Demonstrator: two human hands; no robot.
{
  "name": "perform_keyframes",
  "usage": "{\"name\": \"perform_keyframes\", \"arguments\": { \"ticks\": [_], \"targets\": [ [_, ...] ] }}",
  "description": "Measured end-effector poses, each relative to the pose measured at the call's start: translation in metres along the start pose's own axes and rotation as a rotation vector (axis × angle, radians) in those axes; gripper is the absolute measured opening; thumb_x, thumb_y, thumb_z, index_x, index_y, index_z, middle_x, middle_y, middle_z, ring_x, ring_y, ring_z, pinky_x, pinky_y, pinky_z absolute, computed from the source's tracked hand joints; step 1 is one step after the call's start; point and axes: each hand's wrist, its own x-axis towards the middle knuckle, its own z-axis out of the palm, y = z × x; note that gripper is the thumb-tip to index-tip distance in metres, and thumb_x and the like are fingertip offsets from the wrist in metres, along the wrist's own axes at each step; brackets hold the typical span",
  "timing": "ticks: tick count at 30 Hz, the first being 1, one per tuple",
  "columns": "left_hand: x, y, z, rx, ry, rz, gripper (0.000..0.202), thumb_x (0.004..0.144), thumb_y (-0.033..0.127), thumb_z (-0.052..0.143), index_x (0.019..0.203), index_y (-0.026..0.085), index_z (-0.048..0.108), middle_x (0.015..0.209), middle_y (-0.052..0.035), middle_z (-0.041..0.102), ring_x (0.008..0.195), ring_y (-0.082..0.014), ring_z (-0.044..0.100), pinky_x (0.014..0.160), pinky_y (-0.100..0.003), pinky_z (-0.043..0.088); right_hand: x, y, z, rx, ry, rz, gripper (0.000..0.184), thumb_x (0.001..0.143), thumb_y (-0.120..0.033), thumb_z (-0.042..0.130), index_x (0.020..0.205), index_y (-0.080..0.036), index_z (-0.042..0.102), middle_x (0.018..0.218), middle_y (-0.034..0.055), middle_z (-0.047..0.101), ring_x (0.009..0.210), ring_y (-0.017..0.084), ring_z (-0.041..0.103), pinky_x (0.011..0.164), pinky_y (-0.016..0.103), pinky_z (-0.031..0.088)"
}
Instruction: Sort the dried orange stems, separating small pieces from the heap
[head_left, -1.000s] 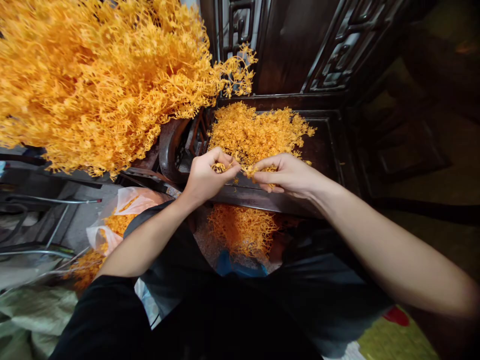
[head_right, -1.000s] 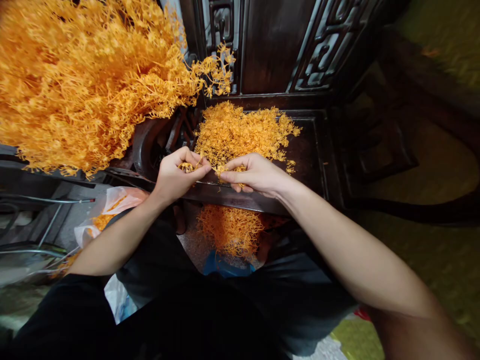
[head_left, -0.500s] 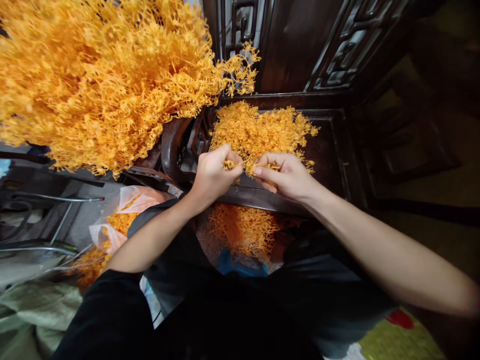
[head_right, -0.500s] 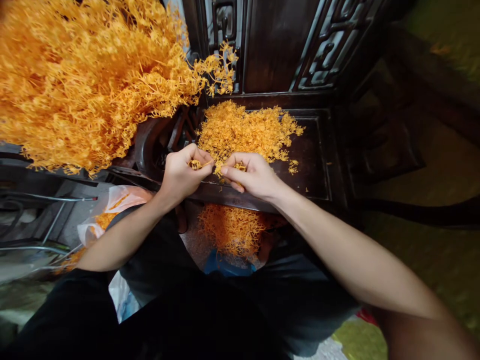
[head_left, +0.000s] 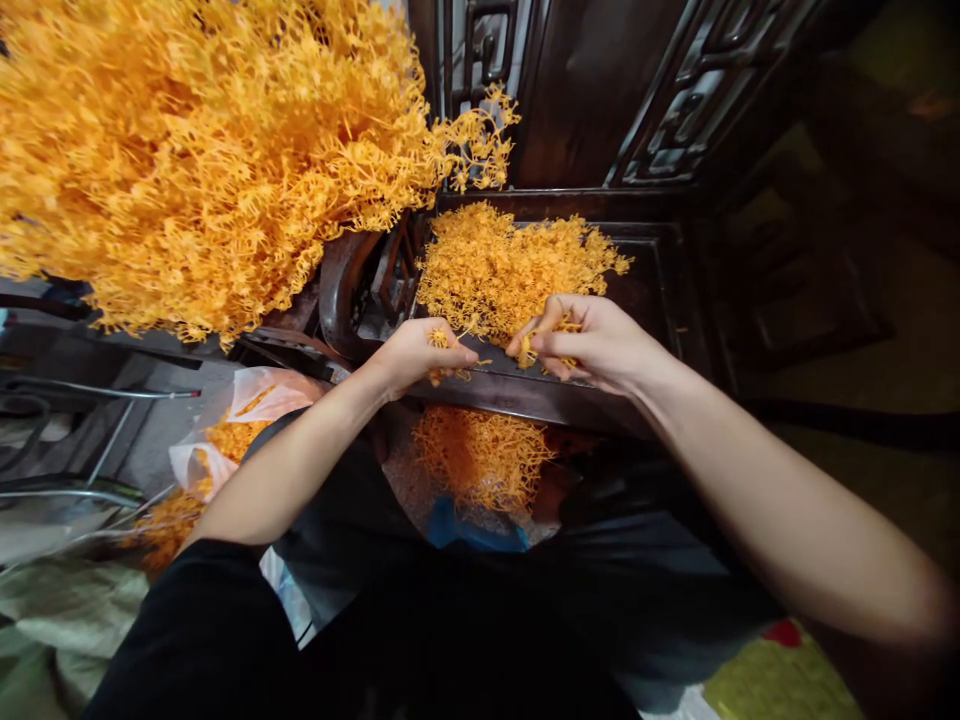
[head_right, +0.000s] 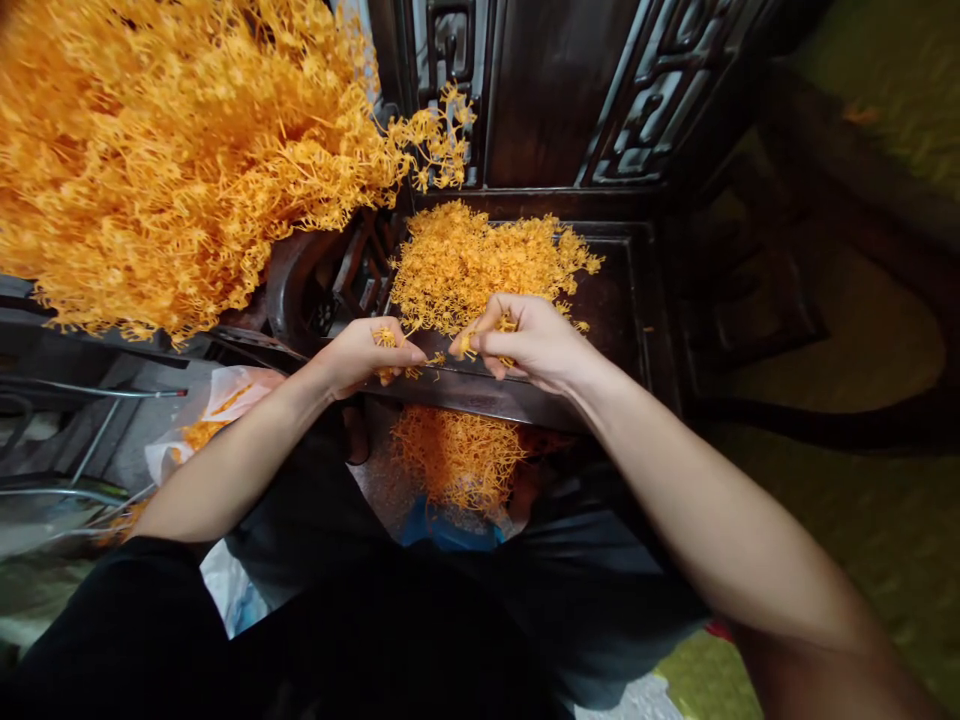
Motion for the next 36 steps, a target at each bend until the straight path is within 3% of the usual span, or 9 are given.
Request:
{"name": "perform_keyframes", "arguments": {
  "ticks": [3, 7, 10, 13, 18, 22, 26, 30, 36],
  "targets": [
    [0.0, 0.001, 0.001, -0.028, 0.01, 0.005, 0.044, 0.062, 0.038, 0.097, 0.069, 0.017, 0.059, 0.061, -0.0026, 0.067, 0.046, -0.0067, 0.052, 0.042, -0.022, 0.036, 0.001, 0.005, 0.01, -0.089, 0.048, -0.015, 0.014, 0.076, -0.019, 0.071, 0.089, -0.019, 0.065, 0.07, 0.0009, 0.069, 0.041, 0.007, 0.048, 0.038, 0.024, 0.026],
    [-0.002, 0.004, 0.004, -0.067, 0.022, 0.004, 0.049, 0.059, 0.042, 0.098, 0.068, 0.017, 0.056, 0.06, -0.0015, 0.066, 0.046, -0.0073, 0.052, 0.042, -0.021, 0.035, 0.002, 0.009, 0.021, -0.287, 0.049, 0.014, 0.027, 0.086, -0.023, 0.055, 0.1, -0.015, 0.077, 0.053, -0.0025, 0.054, 0.044, 0.01, 0.045, 0.045, 0.026, 0.032],
    [-0.003, 0.004, 0.006, -0.117, 0.015, -0.025, 0.05, 0.058, 0.042, 0.099, 0.069, 0.017, 0.057, 0.058, 0.001, 0.063, 0.048, -0.0075, 0.053, 0.043, -0.021, 0.037, 0.002, 0.006, 0.023, -0.462, -0.007, -0.082, 0.034, 0.093, -0.04, 0.06, 0.107, -0.015, 0.079, 0.068, 0.0016, 0.066, 0.053, 0.012, 0.051, 0.054, 0.027, 0.038],
    [-0.003, 0.005, 0.006, -0.169, 0.001, -0.051, 0.05, 0.057, 0.039, 0.099, 0.069, 0.017, 0.056, 0.062, 0.0, 0.065, 0.051, -0.008, 0.056, 0.043, -0.021, 0.038, 0.002, 0.004, 0.02, -0.567, -0.012, -0.168, 0.043, 0.091, -0.055, 0.067, 0.098, -0.016, 0.082, 0.087, 0.0066, 0.075, 0.068, 0.015, 0.059, 0.064, 0.029, 0.043],
    [-0.008, 0.005, 0.016, -0.289, 0.051, -0.014, 0.051, 0.06, 0.039, 0.097, 0.071, 0.018, 0.052, 0.066, 0.0012, 0.066, 0.052, -0.0066, 0.055, 0.044, -0.02, 0.036, 0.004, 0.015, 0.029, -0.614, -0.101, -0.134, 0.043, 0.09, -0.057, 0.07, 0.103, -0.018, 0.082, 0.09, 0.0055, 0.077, 0.079, 0.019, 0.065, 0.074, 0.03, 0.046],
    [-0.012, 0.005, 0.031, -0.324, 0.119, 0.05, 0.055, 0.057, 0.039, 0.098, 0.072, 0.019, 0.049, 0.061, 0.0054, 0.062, 0.049, -0.0054, 0.052, 0.045, -0.02, 0.036, 0.004, 0.024, 0.046, -0.497, -0.17, -0.24, 0.041, 0.1, -0.054, 0.059, 0.105, -0.018, 0.079, 0.103, 0.0058, 0.077, 0.091, 0.02, 0.067, 0.084, 0.031, 0.048],
    [-0.004, 0.009, 0.027, -0.303, 0.231, 0.136, 0.054, 0.061, 0.039, 0.095, 0.071, 0.02, 0.046, 0.065, 0.0033, 0.066, 0.049, -0.0045, 0.05, 0.044, -0.02, 0.032, -0.005, 0.015, 0.053, -0.486, -0.09, -0.284, 0.04, 0.098, -0.053, 0.062, 0.081, -0.017, 0.071, 0.075, 0.0016, 0.068, 0.069, 0.014, 0.057, 0.067, 0.027, 0.042],
    [0.007, 0.015, 0.006, -0.289, 0.396, 0.172, 0.048, 0.068, 0.038, 0.091, 0.073, 0.02, 0.046, 0.074, 0.001, 0.07, 0.049, -0.0027, 0.047, 0.042, -0.02, 0.026, -0.019, 0.0, 0.048, -0.561, -0.186, -0.241, 0.045, 0.096, -0.05, 0.065, 0.066, -0.017, 0.061, 0.058, -0.0015, 0.052, 0.054, 0.01, 0.044, 0.054, 0.027, 0.031],
    [-0.005, 0.011, 0.012, -0.307, 0.121, 0.06, 0.043, 0.064, 0.036, 0.094, 0.078, 0.018, 0.058, 0.078, -0.0005, 0.071, 0.059, -0.0074, 0.058, 0.049, -0.021, 0.042, -0.018, -0.003, 0.029, -0.461, -0.092, -0.055, 0.03, 0.097, -0.044, 0.062, 0.1, -0.017, 0.074, 0.075, 0.0018, 0.071, 0.041, 0.008, 0.05, 0.046, 0.026, 0.037]
  ]
}}
